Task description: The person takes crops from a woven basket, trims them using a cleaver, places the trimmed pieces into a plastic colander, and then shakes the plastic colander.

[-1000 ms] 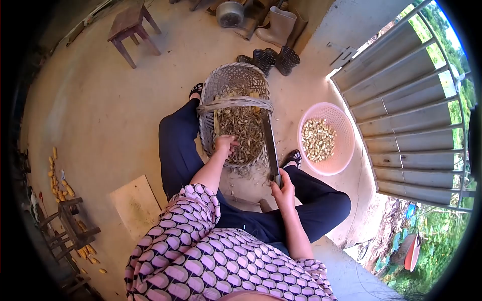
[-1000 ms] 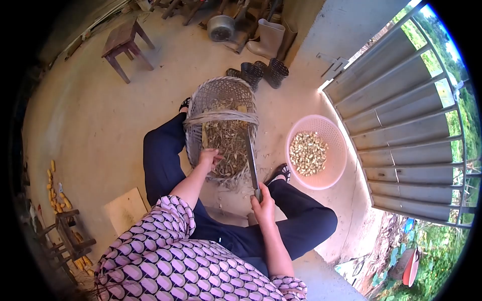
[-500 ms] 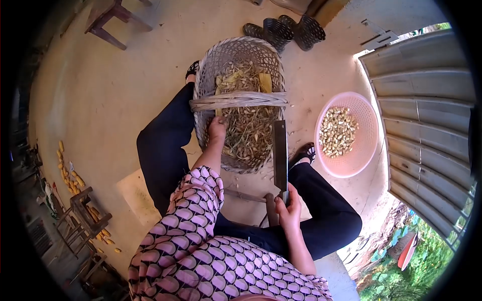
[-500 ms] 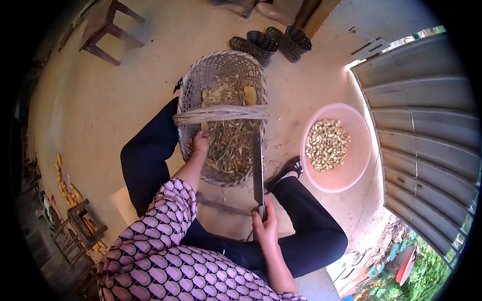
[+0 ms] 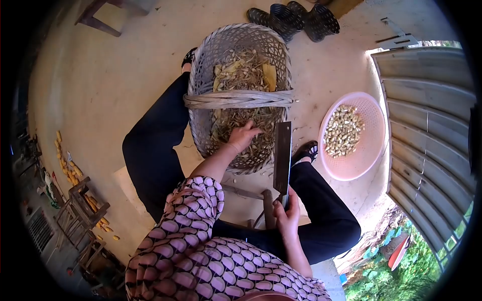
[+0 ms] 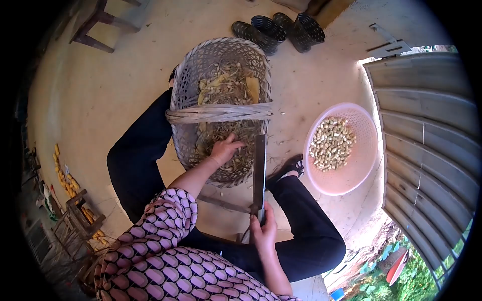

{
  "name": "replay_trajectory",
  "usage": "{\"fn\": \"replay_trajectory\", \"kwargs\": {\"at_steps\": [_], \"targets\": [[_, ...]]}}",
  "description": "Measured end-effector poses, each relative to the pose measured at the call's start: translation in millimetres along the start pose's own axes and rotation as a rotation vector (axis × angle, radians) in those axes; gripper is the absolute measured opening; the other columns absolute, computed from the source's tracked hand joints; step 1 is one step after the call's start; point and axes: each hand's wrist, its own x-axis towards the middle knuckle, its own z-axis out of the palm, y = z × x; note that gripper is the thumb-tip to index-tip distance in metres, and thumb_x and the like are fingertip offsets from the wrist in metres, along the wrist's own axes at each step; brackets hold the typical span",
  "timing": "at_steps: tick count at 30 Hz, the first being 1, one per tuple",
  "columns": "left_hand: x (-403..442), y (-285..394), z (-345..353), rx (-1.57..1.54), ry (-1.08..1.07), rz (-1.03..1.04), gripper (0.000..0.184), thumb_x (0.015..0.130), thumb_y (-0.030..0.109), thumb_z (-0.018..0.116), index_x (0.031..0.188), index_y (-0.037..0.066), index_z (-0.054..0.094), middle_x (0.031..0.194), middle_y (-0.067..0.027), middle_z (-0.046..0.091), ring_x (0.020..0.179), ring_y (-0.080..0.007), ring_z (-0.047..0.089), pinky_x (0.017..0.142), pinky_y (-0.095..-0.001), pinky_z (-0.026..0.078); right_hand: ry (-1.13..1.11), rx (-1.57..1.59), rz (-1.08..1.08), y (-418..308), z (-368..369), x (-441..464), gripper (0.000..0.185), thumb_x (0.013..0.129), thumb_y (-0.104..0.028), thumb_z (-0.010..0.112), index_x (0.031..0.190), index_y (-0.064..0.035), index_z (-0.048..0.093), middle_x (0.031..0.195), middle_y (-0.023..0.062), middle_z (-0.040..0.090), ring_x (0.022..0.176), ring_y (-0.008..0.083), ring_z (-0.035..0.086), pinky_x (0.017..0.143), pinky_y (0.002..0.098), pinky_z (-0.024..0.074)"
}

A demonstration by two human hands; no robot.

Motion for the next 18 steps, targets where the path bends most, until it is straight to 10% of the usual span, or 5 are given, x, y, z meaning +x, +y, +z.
{"fn": "replay_trajectory", "kwargs": {"at_steps": [9,12,18], "targets": [[-2,20,-6,-0.129,0.194,-0.176,0.027,0.067,0.000,0.062,0.090,0.014,0.062,0.094,-0.0063,0.057,0.076,-0.0239,0.060,0.069,-0.0304,0.047,-0.029,0.029,0.001,-16,3,-14,0.046,0.078,0.005,0.051,0.122,0.0000,0.039,0.095,0.0045,0.053,0.078,0.0104,0.050,0.070,0.0219,0.0419],[-10,19,-9,-0.804,0.358,-0.305,0.015,0.071,-0.002,0.061,0.086,0.002,0.059,0.076,-0.0045,0.060,0.073,-0.0130,0.056,0.069,-0.0241,0.045,-0.007,-0.011,-0.149,-22,5,-20,0.046,0.078,0.003,0.052,0.122,-0.0016,0.040,0.084,0.0029,0.054,0.066,0.0082,0.048,0.060,0.0209,0.0409],[-35,61,-42,-1.086,0.303,-0.352,0.018,0.069,-0.007,0.062,0.082,0.003,0.055,0.067,-0.0021,0.056,0.056,-0.0103,0.052,0.049,-0.0224,0.042,0.016,-0.587,-0.479,-23,3,-43,0.045,0.075,-0.011,0.057,0.117,-0.0118,0.044,0.087,0.0199,0.059,0.081,0.0376,0.058,0.067,0.0433,0.0463]]}}
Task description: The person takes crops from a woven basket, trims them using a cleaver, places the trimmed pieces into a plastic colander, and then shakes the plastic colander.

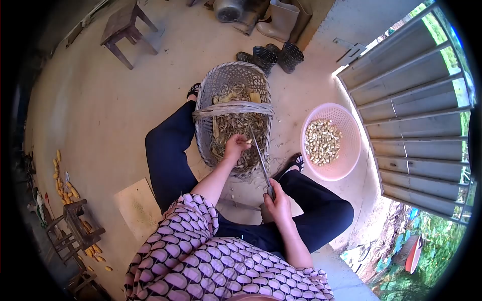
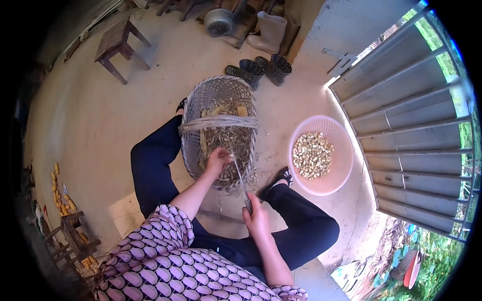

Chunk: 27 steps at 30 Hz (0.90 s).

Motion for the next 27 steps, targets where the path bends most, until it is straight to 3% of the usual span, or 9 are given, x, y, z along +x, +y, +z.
{"fn": "replay_trajectory", "kwargs": {"at_steps": [1,2,4,16,19,21,23,25,27], "targets": [[-9,8,-1,-0.071,-0.011,-0.126,0.019,0.069,-0.007,0.062,0.081,0.005,0.054,0.065,-0.0009,0.055,0.051,-0.0097,0.049,0.043,-0.0219,0.039,0.021,-0.002,-0.014,1,1,-5,0.045,0.075,-0.011,0.057,0.117,-0.0118,0.044,0.087,0.0199,0.059,0.081,0.0376,0.058,0.067,0.0433,0.0463],[-10,0,-3,-0.141,-0.046,-0.018,0.017,0.070,-0.007,0.060,0.077,0.007,0.053,0.060,0.0002,0.054,0.043,-0.0091,0.045,0.035,-0.0224,0.031,0.027,-0.066,-0.097,5,4,-9,0.045,0.074,-0.011,0.057,0.117,-0.0122,0.045,0.089,0.0192,0.059,0.081,0.0372,0.058,0.068,0.0432,0.0467],[-17,-2,-6,-0.192,-0.033,-0.005,0.016,0.071,-0.007,0.058,0.076,0.007,0.053,0.060,-0.0003,0.053,0.042,-0.0093,0.045,0.034,-0.0225,0.030,0.054,-0.178,-0.241,13,10,-16,0.044,0.072,-0.011,0.058,0.115,-0.0133,0.046,0.093,0.0164,0.059,0.077,0.0356,0.059,0.067,0.0429,0.0481],[-34,24,-34,-0.306,-0.020,0.082,0.021,0.070,-0.013,0.048,0.071,0.009,0.048,0.053,-0.0014,0.046,0.036,-0.0109,0.035,0.031,-0.0259,0.021,0.112,-0.250,-0.361,11,17,-34,0.041,0.074,-0.013,0.055,0.114,-0.0150,0.047,0.089,0.0162,0.059,0.072,0.0344,0.059,0.062,0.0433,0.0488],[-40,21,-29,-0.227,0.011,0.069,0.021,0.069,-0.013,0.049,0.071,0.008,0.049,0.055,-0.0009,0.048,0.036,-0.0102,0.036,0.032,-0.0256,0.022,0.068,-0.360,-0.291,9,23,-30,0.038,0.075,-0.013,0.054,0.113,-0.0148,0.048,0.086,0.0173,0.059,0.071,0.0342,0.060,0.062,0.0438,0.0487],[-55,20,-17,-0.065,-0.124,0.054,0.016,0.074,-0.008,0.050,0.079,0.007,0.053,0.060,-0.0020,0.052,0.037,-0.0095,0.038,0.033,-0.0231,0.026,0.077,-0.352,-0.224,13,27,-20,0.037,0.075,-0.013,0.053,0.111,-0.0126,0.048,0.083,0.0196,0.060,0.073,0.0354,0.060,0.064,0.0454,0.0478],[-73,26,-3,-0.203,-0.261,-0.015,0.013,0.078,-0.003,0.050,0.088,0.005,0.053,0.066,-0.0054,0.058,0.038,-0.0095,0.039,0.033,-0.0225,0.026,0.000,-0.038,0.043,26,26,-5,0.044,0.073,-0.014,0.056,0.116,-0.0087,0.046,0.084,0.0237,0.060,0.079,0.0388,0.058,0.071,0.0452,0.0463],[-85,39,-2,-0.279,-0.254,-0.042,0.015,0.079,-0.001,0.050,0.092,0.005,0.053,0.070,-0.0078,0.060,0.038,-0.0090,0.040,0.033,-0.0222,0.027,0.105,-0.087,-0.068,48,32,2,0.048,0.075,-0.011,0.057,0.120,-0.0031,0.043,0.065,0.0177,0.059,0.050,0.0224,0.059,0.053,0.0328,0.0468],[-79,39,-6,-0.371,-0.277,-0.068,0.019,0.085,0.006,0.047,0.104,0.005,0.050,0.081,-0.0138,0.064,0.039,-0.0077,0.040,0.033,-0.0215,0.027,0.118,-0.060,-0.073,46,25,2,0.049,0.075,-0.010,0.057,0.121,-0.0022,0.042,0.063,0.0137,0.058,0.049,0.0188,0.057,0.050,0.0309,0.0456]]}}
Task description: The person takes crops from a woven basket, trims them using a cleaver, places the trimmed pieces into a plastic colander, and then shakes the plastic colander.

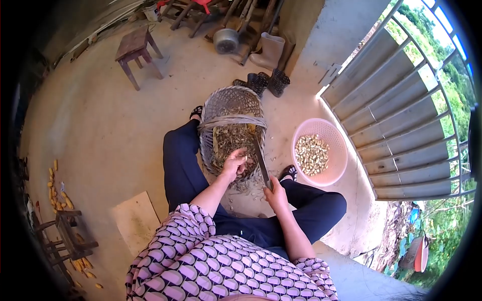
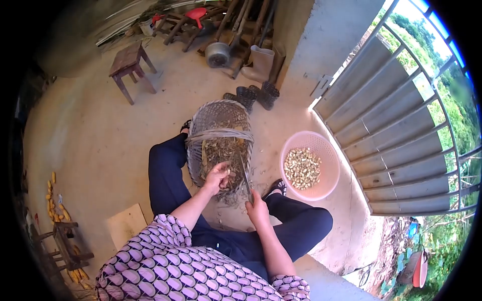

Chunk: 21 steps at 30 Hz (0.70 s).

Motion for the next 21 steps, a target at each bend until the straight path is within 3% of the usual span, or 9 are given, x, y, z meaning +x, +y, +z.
{"fn": "replay_trajectory", "kwargs": {"at_steps": [2,5,7,16,21], "targets": [[6,-3,-13,-0.045,0.032,-0.069,0.020,0.089,0.010,0.043,0.106,0.005,0.051,0.081,-0.0139,0.064,0.039,-0.0071,0.040,0.033,-0.0213,0.027,-0.096,0.235,0.221,-27,-12,-7,0.048,0.075,-0.013,0.057,0.121,-0.0071,0.044,0.071,0.0188,0.060,0.059,0.0267,0.061,0.059,0.0360,0.0484],[12,-11,-24,-0.038,0.104,-0.099,0.015,0.090,0.014,0.042,0.101,0.007,0.051,0.080,-0.0132,0.063,0.039,-0.0081,0.040,0.032,-0.0214,0.026,-0.102,0.183,0.168,-16,-2,-6,0.049,0.076,-0.011,0.057,0.122,-0.0074,0.043,0.064,0.0137,0.058,0.050,0.0185,0.057,0.052,0.0305,0.0467],[9,-9,-18,-0.095,0.187,-0.110,0.007,0.090,0.015,0.044,0.091,0.009,0.048,0.075,-0.0117,0.062,0.038,-0.0087,0.037,0.032,-0.0221,0.024,-0.130,0.230,0.168,-19,-1,-8,0.049,0.076,-0.010,0.057,0.122,-0.0075,0.043,0.063,0.0127,0.058,0.050,0.0181,0.057,0.052,0.0302,0.0466],[22,-19,-41,-0.252,0.322,-0.112,0.012,0.086,0.023,0.053,0.083,0.013,0.046,0.062,-0.0015,0.050,0.037,-0.0087,0.033,0.032,-0.0227,0.020,-0.203,0.282,0.073,-33,-8,-13,0.046,0.077,-0.011,0.057,0.121,-0.0084,0.044,0.061,0.0112,0.056,0.051,0.0173,0.057,0.052,0.0307,0.0457],[21,-18,-43,-0.300,0.352,-0.143,0.012,0.086,0.023,0.053,0.082,0.013,0.046,0.057,-0.0010,0.045,0.037,-0.0107,0.033,0.033,-0.0256,0.020,-0.239,0.170,0.004,-27,-5,-14,0.047,0.076,-0.015,0.059,0.120,-0.0094,0.045,0.070,0.0180,0.059,0.069,0.0318,0.061,0.063,0.0362,0.0464]]}}
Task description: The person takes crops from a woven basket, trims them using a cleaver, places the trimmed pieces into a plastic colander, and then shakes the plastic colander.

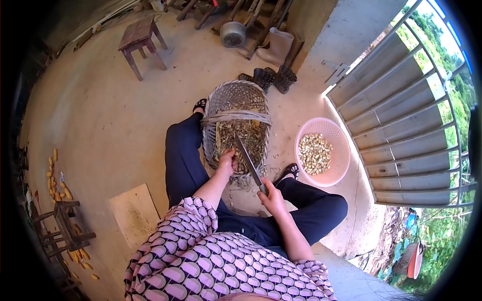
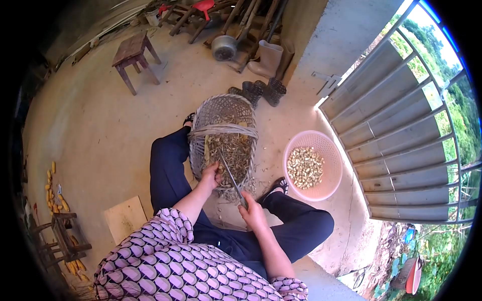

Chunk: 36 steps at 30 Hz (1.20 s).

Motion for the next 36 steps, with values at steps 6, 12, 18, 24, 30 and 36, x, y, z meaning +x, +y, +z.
{"fn": "replay_trajectory", "kwargs": {"at_steps": [6,12,18,24,30,36], "targets": [[8,-6,-2,-0.128,-0.027,0.037,0.012,0.086,0.020,0.053,0.081,0.013,0.045,0.057,-0.0037,0.045,0.038,-0.0116,0.034,0.033,-0.0259,0.020,-0.029,-0.025,0.024,4,3,1,0.046,0.075,-0.015,0.059,0.119,-0.0103,0.045,0.074,0.0195,0.059,0.074,0.0345,0.060,0.066,0.0381,0.0458],[6,-4,5,-0.075,0.054,0.066,0.008,0.086,0.012,0.051,0.081,0.012,0.044,0.058,-0.0046,0.046,0.038,-0.0113,0.034,0.032,-0.0251,0.021,-0.048,-0.001,0.066,-4,-1,-1,0.045,0.076,-0.015,0.059,0.118,-0.0110,0.045,0.074,0.0196,0.059,0.074,0.0346,0.060,0.066,0.0389,0.0455],[4,-4,2,0.102,-0.008,0.167,0.010,0.084,0.007,0.051,0.079,0.011,0.043,0.059,-0.0040,0.047,0.038,-0.0098,0.034,0.031,-0.0236,0.022,-0.010,-0.145,0.030,-2,-1,0,0.046,0.075,-0.017,0.058,0.119,-0.0138,0.045,0.080,0.0220,0.060,0.079,0.0382,0.058,0.069,0.0435,0.0459],[-28,-9,35,0.056,-0.393,-0.038,0.009,0.082,0.004,0.052,0.083,0.011,0.046,0.065,-0.0062,0.053,0.040,-0.0097,0.038,0.034,-0.0229,0.025,0.058,-0.108,0.144,19,3,11,0.048,0.073,-0.014,0.058,0.119,-0.0092,0.045,0.076,0.0231,0.060,0.065,0.0330,0.060,0.061,0.0412,0.0482],[-12,-4,14,-0.208,-0.419,-0.088,0.024,0.078,0.010,0.046,0.100,0.004,0.054,0.076,-0.0130,0.059,0.049,-0.0159,0.048,0.042,-0.0244,0.035,0.138,0.160,0.222,25,2,10,0.046,0.074,-0.008,0.058,0.119,-0.0042,0.045,0.063,0.0114,0.056,0.047,0.0160,0.055,0.047,0.0295,0.0451],[6,-11,1,-0.056,-0.199,-0.166,0.024,0.081,0.005,0.042,0.100,0.003,0.057,0.073,-0.0096,0.059,0.049,-0.0133,0.047,0.040,-0.0233,0.032,0.112,0.198,0.239,22,3,11,0.048,0.075,-0.006,0.058,0.121,-0.0043,0.043,0.063,0.0098,0.055,0.046,0.0141,0.052,0.045,0.0284,0.0437]]}}
